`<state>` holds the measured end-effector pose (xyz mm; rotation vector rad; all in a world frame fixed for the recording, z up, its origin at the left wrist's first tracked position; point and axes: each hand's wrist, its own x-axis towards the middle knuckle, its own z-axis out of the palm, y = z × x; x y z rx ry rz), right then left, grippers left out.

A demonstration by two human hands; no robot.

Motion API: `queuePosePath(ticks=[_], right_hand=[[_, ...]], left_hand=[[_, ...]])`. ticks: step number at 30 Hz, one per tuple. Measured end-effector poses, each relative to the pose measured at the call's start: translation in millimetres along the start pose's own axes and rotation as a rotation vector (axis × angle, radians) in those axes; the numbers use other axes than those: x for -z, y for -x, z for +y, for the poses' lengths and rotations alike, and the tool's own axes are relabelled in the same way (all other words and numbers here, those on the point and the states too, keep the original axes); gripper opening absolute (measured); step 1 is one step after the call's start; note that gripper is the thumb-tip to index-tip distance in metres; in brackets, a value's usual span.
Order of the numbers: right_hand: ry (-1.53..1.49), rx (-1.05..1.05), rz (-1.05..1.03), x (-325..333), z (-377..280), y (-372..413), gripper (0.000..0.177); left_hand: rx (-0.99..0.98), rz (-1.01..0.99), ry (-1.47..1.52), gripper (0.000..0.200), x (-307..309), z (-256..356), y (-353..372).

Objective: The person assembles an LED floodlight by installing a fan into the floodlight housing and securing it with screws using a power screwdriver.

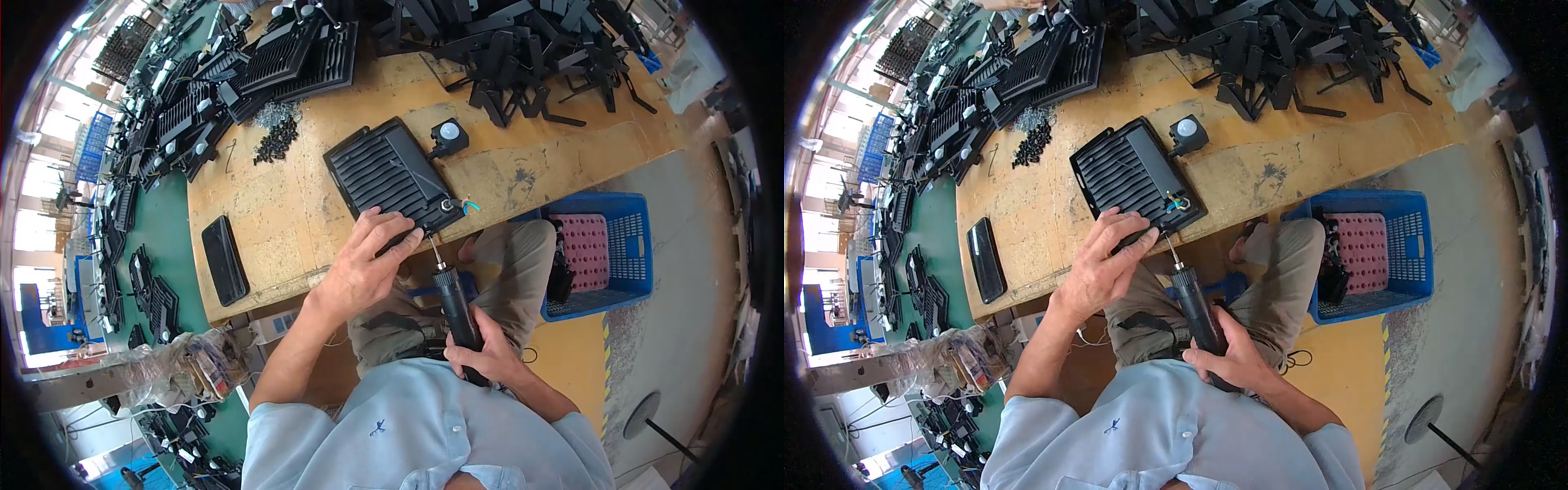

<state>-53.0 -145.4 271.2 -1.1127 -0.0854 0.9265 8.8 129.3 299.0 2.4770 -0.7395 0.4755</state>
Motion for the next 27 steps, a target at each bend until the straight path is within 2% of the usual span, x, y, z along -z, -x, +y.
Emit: queuePosePath(ticks=[4, 10, 13, 16, 22, 25, 27], right_hand=[[-0.019, -0.014, -0.001, 1, 0, 0, 0.051], [-0.013, -0.012, 0.017, 1, -3, 1, 0.051], [0.012, -0.023, 0.012, 4, -10, 2, 0.051], [0.051, -0.035, 0.010, 8, -10, 3, 0.050], [0.073, -0.042, 0.014, 7, -14, 3, 0.050], [0.095, -0.048, 0.011, 10, -15, 3, 0.050], [0.109, -0.065, 0.007, 11, -18, 3, 0.049]], left_hand=[[-0.016, 0.020, -0.012, 0.044, -5, -3, 1], [0.025, 0.149, -0.018, 0.035, -15, 1, -4], [0.025, 0.155, -0.031, 0.031, -13, 3, -5], [-0.014, 0.127, -0.035, 0.039, -12, 1, -1], [0.030, 0.161, -0.059, 0.041, -18, 3, 0], [0.058, 0.178, -0.081, 0.032, -18, 6, -2], [0.074, 0.185, -0.059, 0.033, -18, 7, -1]])
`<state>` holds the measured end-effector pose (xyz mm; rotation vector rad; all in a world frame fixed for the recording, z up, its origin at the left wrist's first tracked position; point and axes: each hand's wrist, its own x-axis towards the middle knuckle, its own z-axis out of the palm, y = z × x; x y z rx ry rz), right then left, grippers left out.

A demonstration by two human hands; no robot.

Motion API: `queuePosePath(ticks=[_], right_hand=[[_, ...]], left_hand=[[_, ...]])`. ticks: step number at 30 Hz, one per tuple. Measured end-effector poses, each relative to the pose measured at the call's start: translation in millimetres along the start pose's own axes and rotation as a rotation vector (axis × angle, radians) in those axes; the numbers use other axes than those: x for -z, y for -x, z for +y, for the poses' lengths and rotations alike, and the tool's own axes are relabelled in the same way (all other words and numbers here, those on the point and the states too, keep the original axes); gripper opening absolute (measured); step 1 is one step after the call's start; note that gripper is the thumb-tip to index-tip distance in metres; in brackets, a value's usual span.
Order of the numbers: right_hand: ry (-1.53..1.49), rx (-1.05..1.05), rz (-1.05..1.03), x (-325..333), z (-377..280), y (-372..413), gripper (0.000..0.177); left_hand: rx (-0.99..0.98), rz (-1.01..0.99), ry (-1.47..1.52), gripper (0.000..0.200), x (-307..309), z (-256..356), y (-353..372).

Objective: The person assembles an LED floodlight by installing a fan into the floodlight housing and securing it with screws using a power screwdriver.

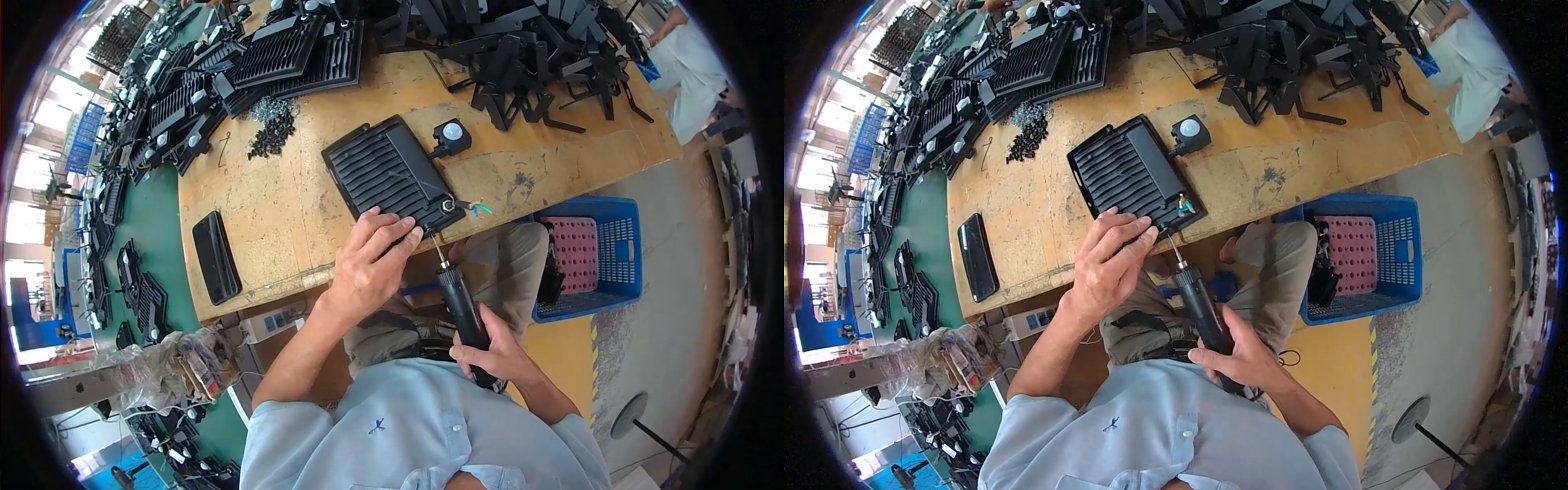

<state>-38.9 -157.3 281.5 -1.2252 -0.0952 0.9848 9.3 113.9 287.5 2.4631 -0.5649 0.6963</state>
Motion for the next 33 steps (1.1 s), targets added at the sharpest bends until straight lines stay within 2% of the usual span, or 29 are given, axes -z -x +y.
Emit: queuePosePath(ticks=[4, 8, 11, 13, 33], right_hand=[[0.014, -0.063, -0.002, 2, -19, 6, 0.047], [0.003, -0.143, -0.045, 8, -37, 9, 0.047], [-0.003, -0.232, -0.058, 13, -42, 10, 0.064], [0.018, -0.258, -0.054, 9, -50, 11, 0.063], [0.252, -0.268, -0.063, 10, -71, 0, 0.061]], left_hand=[[0.087, 0.016, 0.006, 0.033, 0, 9, 1], [0.075, 0.030, 0.009, 0.029, -6, 2, 7], [0.089, 0.012, -0.001, 0.027, -6, 1, 9], [0.101, -0.004, -0.001, 0.026, -5, 2, 9], [0.148, 0.020, 0.048, 0.028, -4, 2, 6]])
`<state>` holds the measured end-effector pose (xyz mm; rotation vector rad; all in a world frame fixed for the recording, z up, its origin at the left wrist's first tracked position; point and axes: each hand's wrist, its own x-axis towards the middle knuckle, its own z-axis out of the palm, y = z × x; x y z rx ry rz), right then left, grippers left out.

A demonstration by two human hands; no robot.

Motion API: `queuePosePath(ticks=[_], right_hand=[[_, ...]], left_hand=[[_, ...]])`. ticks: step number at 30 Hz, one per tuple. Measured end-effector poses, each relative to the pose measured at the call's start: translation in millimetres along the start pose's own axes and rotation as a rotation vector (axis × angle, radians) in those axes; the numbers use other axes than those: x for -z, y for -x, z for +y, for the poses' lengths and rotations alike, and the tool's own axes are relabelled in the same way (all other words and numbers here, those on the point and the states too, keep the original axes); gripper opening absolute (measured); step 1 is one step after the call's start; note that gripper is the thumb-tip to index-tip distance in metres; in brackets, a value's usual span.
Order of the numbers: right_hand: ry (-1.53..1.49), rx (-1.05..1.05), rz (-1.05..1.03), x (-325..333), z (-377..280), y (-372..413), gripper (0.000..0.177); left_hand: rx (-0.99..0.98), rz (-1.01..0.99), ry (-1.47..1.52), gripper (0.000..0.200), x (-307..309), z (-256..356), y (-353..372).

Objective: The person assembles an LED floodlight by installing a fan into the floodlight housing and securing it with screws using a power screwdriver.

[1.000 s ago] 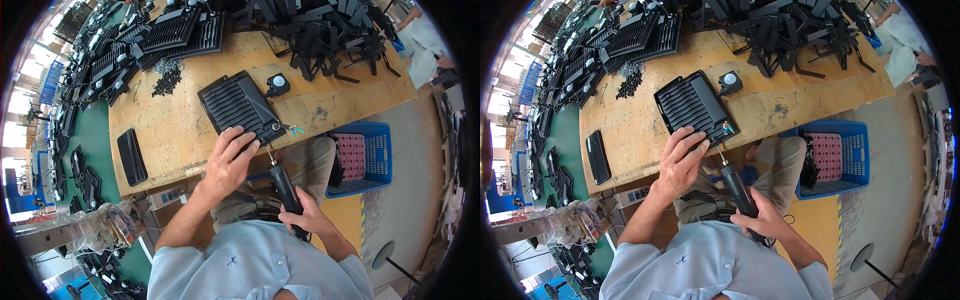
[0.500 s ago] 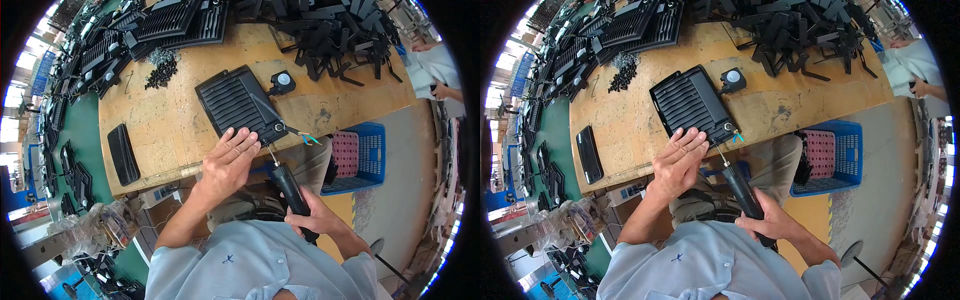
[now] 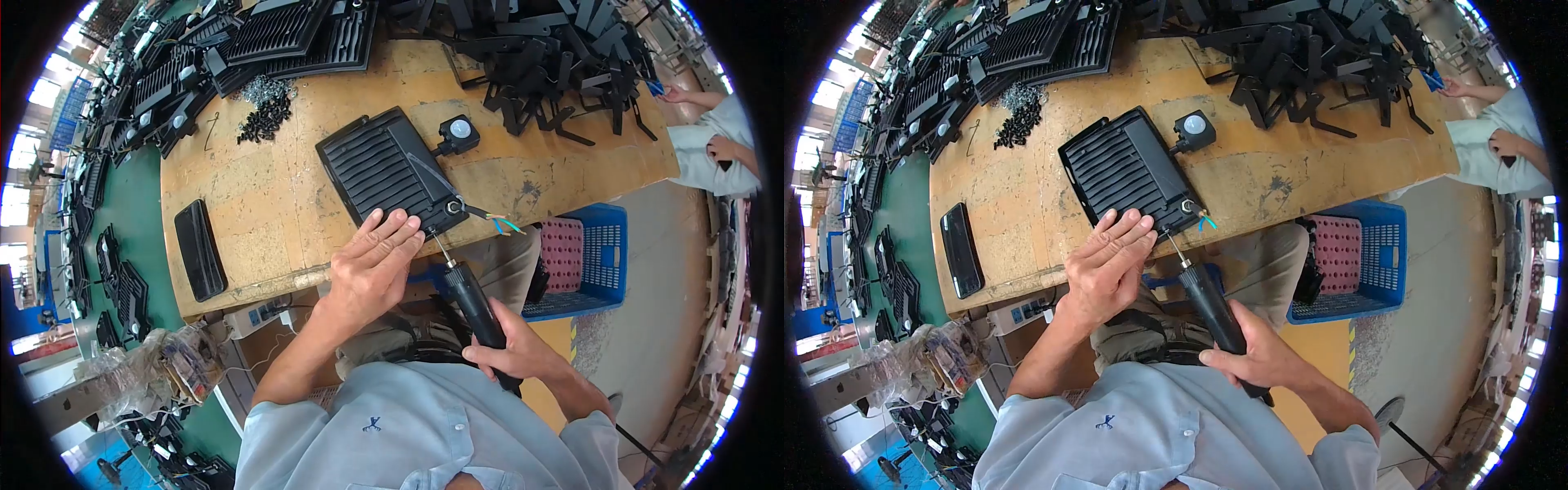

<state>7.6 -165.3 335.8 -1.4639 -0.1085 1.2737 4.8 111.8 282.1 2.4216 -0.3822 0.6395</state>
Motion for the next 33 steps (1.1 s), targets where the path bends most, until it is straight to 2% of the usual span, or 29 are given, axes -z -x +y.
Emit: queuePosePath(ticks=[6, 8, 9, 11, 13, 14, 16, 18, 20, 21, 23, 26, 27, 28, 29, 32, 33], right_hand=[[-0.129, -0.023, 0.013, -1, -7, -1, 0.067], [-0.073, 0.115, 0.023, 2, 6, -3, 0.059], [0.549, 0.377, 0.263, 5, 21, -12, 0.061], [1.221, 0.703, 0.550, 13, 52, -15, 0.061], [1.189, 0.624, 0.570, 24, 74, -3, 0.060], [1.068, 0.536, 0.527, 27, 85, 8, 0.062], [0.786, 0.014, 0.369, 29, 97, 22, 0.089], [0.771, 0.071, 0.376, 16, 120, 20, 0.085], [0.610, 0.138, 0.260, 19, 144, 3, 0.085], [0.543, 0.181, 0.152, 20, 151, -7, 0.086], [0.630, 0.235, 0.133, 27, 165, -23, 0.085], [0.714, 0.317, 0.064, 24, 141, -37, 0.087], [0.700, 0.310, 0.042, 29, 142, -46, 0.088], [0.687, 0.302, 0.022, 19, 129, -48, 0.089], [0.738, 0.093, -0.049, 16, 104, -49, 0.092], [0.982, 0.345, -0.095, -2, 81, -63, 0.086], [0.833, 0.413, -0.167, 3, 94, -78, 0.079]], left_hand=[[-0.066, 0.041, -0.077, 0.030, -6, -2, 2], [-0.099, 0.039, -0.076, 0.033, -9, -2, 9], [-0.147, 0.038, -0.107, 0.039, -7, -4, 13], [-0.136, 0.045, -0.134, 0.043, -12, -3, 21], [-0.179, 0.060, -0.139, 0.042, -15, -12, 23], [-0.199, 0.059, -0.163, 0.042, -17, -12, 26], [-0.285, 0.084, -0.249, 0.044, -13, -12, 38], [-0.351, 0.136, -0.347, 0.042, -7, -9, 52], [-0.290, 0.247, -0.390, 0.040, 10, 2, 59], [-0.281, 0.237, -0.432, 0.038, 15, -1, 65], [-0.265, 0.225, -0.513, 0.035, 26, -8, 70], [-0.231, 0.153, -0.408, 0.034, 65, 14, 83], [-0.220, 0.214, -0.357, 0.035, 74, 22, 88], [-0.148, 0.204, -0.321, 0.037, 95, 42, 93], [-0.081, 0.194, -0.281, 0.039, 118, 64, 104], [0.087, 0.274, -0.309, 0.046, 169, 124, 153], [0.138, 0.321, -0.344, 0.048, 182, 145, 170]])
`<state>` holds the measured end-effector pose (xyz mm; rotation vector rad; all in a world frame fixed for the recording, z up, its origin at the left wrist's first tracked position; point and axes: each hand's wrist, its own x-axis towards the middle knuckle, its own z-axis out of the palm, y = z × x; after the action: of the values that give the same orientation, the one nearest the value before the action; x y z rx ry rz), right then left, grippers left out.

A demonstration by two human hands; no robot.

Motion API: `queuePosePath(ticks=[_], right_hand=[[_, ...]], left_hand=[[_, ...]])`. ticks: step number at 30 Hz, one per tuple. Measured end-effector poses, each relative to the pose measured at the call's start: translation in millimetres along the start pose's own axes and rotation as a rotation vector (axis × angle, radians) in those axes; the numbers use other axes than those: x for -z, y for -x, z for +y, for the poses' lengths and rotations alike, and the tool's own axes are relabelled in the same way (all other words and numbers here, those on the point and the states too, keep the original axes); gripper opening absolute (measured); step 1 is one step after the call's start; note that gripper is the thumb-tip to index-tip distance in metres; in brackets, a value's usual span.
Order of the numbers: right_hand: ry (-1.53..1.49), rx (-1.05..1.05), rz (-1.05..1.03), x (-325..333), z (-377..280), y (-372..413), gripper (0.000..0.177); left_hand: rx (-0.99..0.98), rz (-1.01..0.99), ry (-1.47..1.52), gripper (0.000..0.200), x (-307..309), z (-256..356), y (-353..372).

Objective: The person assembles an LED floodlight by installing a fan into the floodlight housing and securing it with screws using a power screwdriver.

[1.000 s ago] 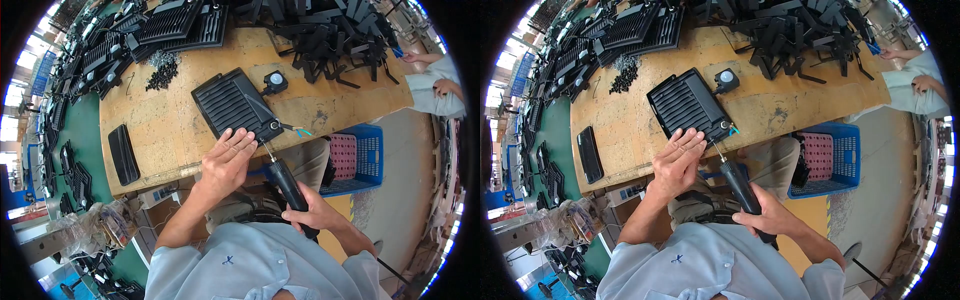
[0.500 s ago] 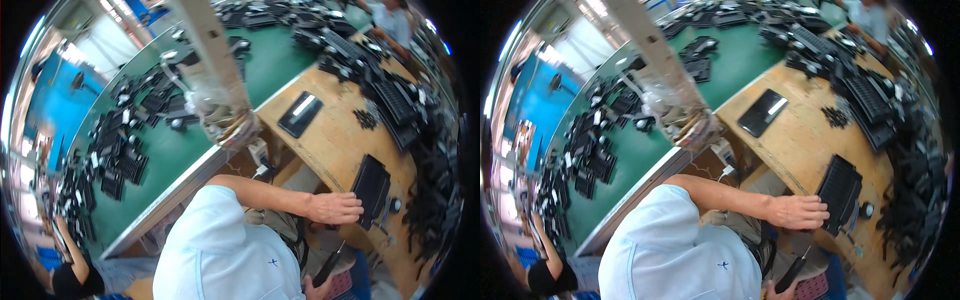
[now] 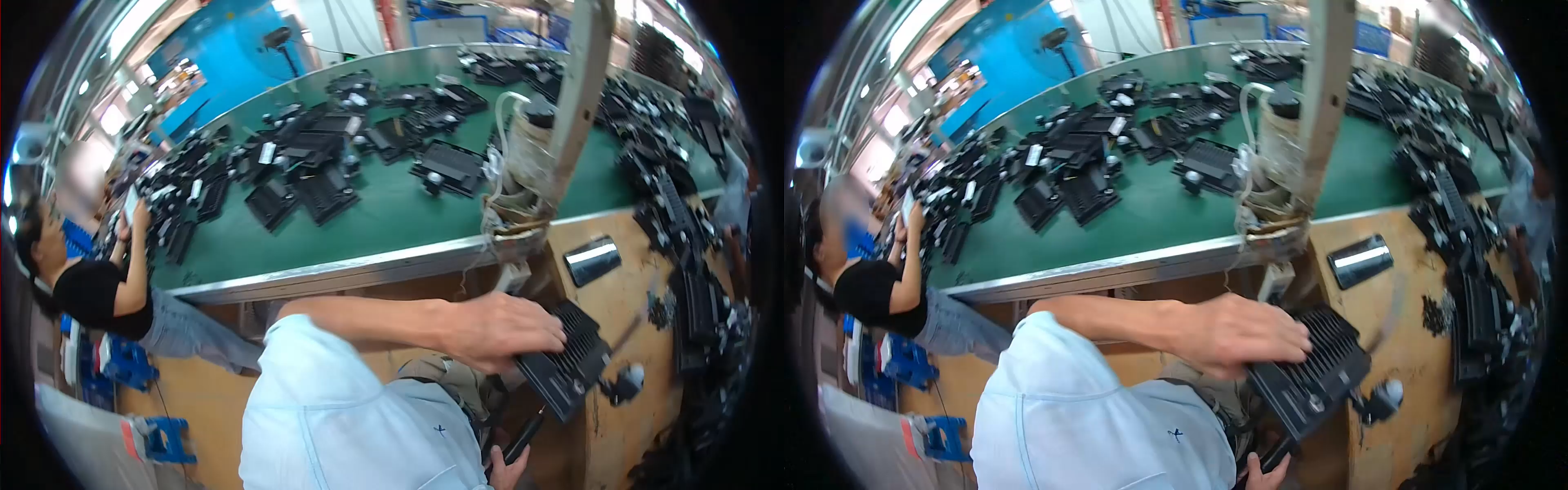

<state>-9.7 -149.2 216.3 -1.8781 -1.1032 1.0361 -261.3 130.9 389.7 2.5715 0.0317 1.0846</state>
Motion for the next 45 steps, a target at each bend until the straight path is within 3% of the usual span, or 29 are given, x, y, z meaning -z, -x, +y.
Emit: queuePosePath(ticks=[3, 6, 9, 10, 12, 13, 14, 15, 16, 17, 19, 20, 22, 23, 25, 27, 28, 31, 32, 35, 38, 40, 43, 45], right_hand=[[-0.142, -0.438, -0.251, 0, -21, -20, 0.073], [-0.096, -0.404, -0.383, -9, -56, -24, 0.071], [0.034, -0.199, -0.366, -25, -58, -21, 0.068], [0.154, -0.074, -0.328, -29, -59, -19, 0.067], [0.041, -0.090, -0.332, -35, -45, -26, 0.069], [-0.025, -0.107, -0.321, -40, -25, -30, 0.071], [-0.355, -0.257, -0.274, -52, 58, -49, 0.049], [-0.427, -0.314, -0.321, -50, 31, -42, 0.055], [-0.397, -0.231, -0.305, -58, 49, -51, 0.054], [-0.357, -0.166, -0.270, -61, 68, -48, 0.054], [-0.382, -0.249, -0.259, -63, 18, -41, 0.056], [-0.354, -0.232, -0.246, -63, 2, -40, 0.057], [-0.295, -0.245, -0.261, -59, -11, -43, 0.061], [-0.260, -0.267, -0.300, -57, -12, -44, 0.063], [-0.200, -0.315, -0.329, -56, -9, -48, 0.066], [-0.226, -0.337, -0.353, -54, -15, -50, 0.066], [-0.232, -0.341, -0.360, -54, -17, -51, 0.066], [-0.276, -0.340, -0.345, -50, -16, -52, 0.063], [-0.298, -0.345, -0.337, -47, -12, -50, 0.063], [-0.304, -0.366, -0.301, -39, 4, -44, 0.059], [-0.391, -0.366, -0.255, -23, 16, -38, 0.056], [-0.448, -0.394, -0.200, -15, 28, -28, 0.057], [-0.364, -0.480, -0.060, -9, 56, 0, 0.060], [-0.259, -0.474, 0.053, -6, 69, 15, 0.061]], left_hand=[[0.178, 0.211, -0.321, 0.058, 58, 32, 40], [0.359, 0.429, -0.759, 0.065, 113, 41, 103], [0.515, 0.597, -1.218, 0.061, 181, 34, 180], [0.638, 0.636, -1.323, 0.058, 204, 30, 211], [0.856, 0.689, -1.481, 0.049, 244, 29, 276], [0.911, 0.646, -1.587, 0.048, 266, 30, 315], [0.974, 0.643, -1.629, 0.048, 281, 34, 355], [1.084, 0.629, -1.656, 0.046, 291, 43, 378], [1.243, 0.635, -1.693, 0.048, 294, 49, 400], [1.199, 0.666, -1.644, 0.052, 302, 56, 441], [1.539, 0.477, -1.694, 0.050, 308, 70, 479], [1.435, 0.452, -1.741, 0.050, 314, 73, 514], [1.474, 0.355, -1.600, 0.051, 344, 73, 570], [1.629, 0.174, -1.642, 0.052, 354, 72, 587], [1.667, 0.060, -1.597, 0.059, 365, 57, 592], [1.995, 0.121, -1.340, 0.067, 367, 55, 540], [1.828, 0.060, -1.702, 0.063, 372, 47, 580], [1.283, 0.337, -1.825, 0.051, 373, 31, 529], [0.983, 0.393, -1.737, 0.038, 344, 17, 461], [0.836, 0.524, -1.142, 0.025, 235, -27, 295], [0.438, 0.192, -0.774, 0.021, 122, -47, 144], [0.266, 0.134, -0.462, 0.025, 58, -58, 64], [0.096, 0.174, -0.148, 0.025, -17, -88, -31], [0.129, 0.192, 0.023, 0.016, -56, -108, -82]])
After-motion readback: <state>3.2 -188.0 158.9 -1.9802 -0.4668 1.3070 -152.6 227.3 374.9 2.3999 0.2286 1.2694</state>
